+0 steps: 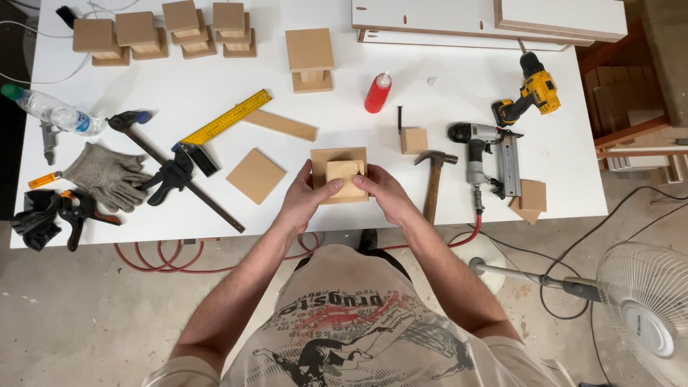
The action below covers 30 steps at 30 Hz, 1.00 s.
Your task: Measuring, marking, gluing, and assembling small wooden boxes at a workbench using various tools.
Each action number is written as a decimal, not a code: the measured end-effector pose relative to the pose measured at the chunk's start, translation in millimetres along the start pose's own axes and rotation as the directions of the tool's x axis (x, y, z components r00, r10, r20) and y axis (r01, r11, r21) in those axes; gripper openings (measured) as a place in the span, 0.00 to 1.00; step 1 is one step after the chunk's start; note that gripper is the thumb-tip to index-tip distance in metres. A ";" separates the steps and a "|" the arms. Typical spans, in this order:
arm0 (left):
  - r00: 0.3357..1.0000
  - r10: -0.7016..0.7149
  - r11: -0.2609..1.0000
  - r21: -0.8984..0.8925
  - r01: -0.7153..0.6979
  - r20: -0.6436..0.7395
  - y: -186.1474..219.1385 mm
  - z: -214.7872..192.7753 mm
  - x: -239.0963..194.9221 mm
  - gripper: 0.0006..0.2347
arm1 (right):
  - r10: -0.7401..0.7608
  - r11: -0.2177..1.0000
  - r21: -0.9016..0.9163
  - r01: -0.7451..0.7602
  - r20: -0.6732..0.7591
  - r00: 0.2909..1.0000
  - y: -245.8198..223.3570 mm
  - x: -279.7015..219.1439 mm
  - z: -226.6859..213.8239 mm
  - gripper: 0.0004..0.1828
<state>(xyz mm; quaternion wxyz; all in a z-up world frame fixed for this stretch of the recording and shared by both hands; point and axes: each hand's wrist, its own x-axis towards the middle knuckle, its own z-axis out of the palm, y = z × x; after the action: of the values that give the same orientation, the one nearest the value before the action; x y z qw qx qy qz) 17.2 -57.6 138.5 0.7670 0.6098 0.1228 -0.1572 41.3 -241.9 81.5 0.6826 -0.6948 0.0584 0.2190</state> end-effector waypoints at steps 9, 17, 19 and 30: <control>0.877 0.394 0.914 -0.020 -0.405 0.274 -68.2 -49.7 28.6 0.58 | -0.267 0.933 -0.250 0.258 -0.004 0.964 -9.9 -32.3 5.5 0.63; 0.875 0.413 0.903 0.009 -0.429 0.253 -67.1 -49.8 25.3 0.56 | -0.270 0.946 -0.178 0.271 0.029 0.962 -21.0 -37.8 13.2 0.64; 0.911 0.346 0.934 0.009 -0.357 0.224 -70.4 -45.9 26.1 0.55 | -0.224 0.964 -0.146 0.221 -0.005 0.974 -6.5 -27.9 9.6 0.63; 0.988 -0.119 0.956 0.258 0.140 -0.096 -124.3 -31.8 94.5 0.52 | 0.157 0.986 0.068 -0.154 -0.045 0.987 74.3 58.8 -3.3 0.55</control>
<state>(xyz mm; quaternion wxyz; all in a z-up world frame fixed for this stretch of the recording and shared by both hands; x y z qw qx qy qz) 55.7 -60.9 -16.1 0.6615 0.7030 0.1708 -0.1977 66.6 -236.9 -9.8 0.6838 -0.6711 0.1363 0.2521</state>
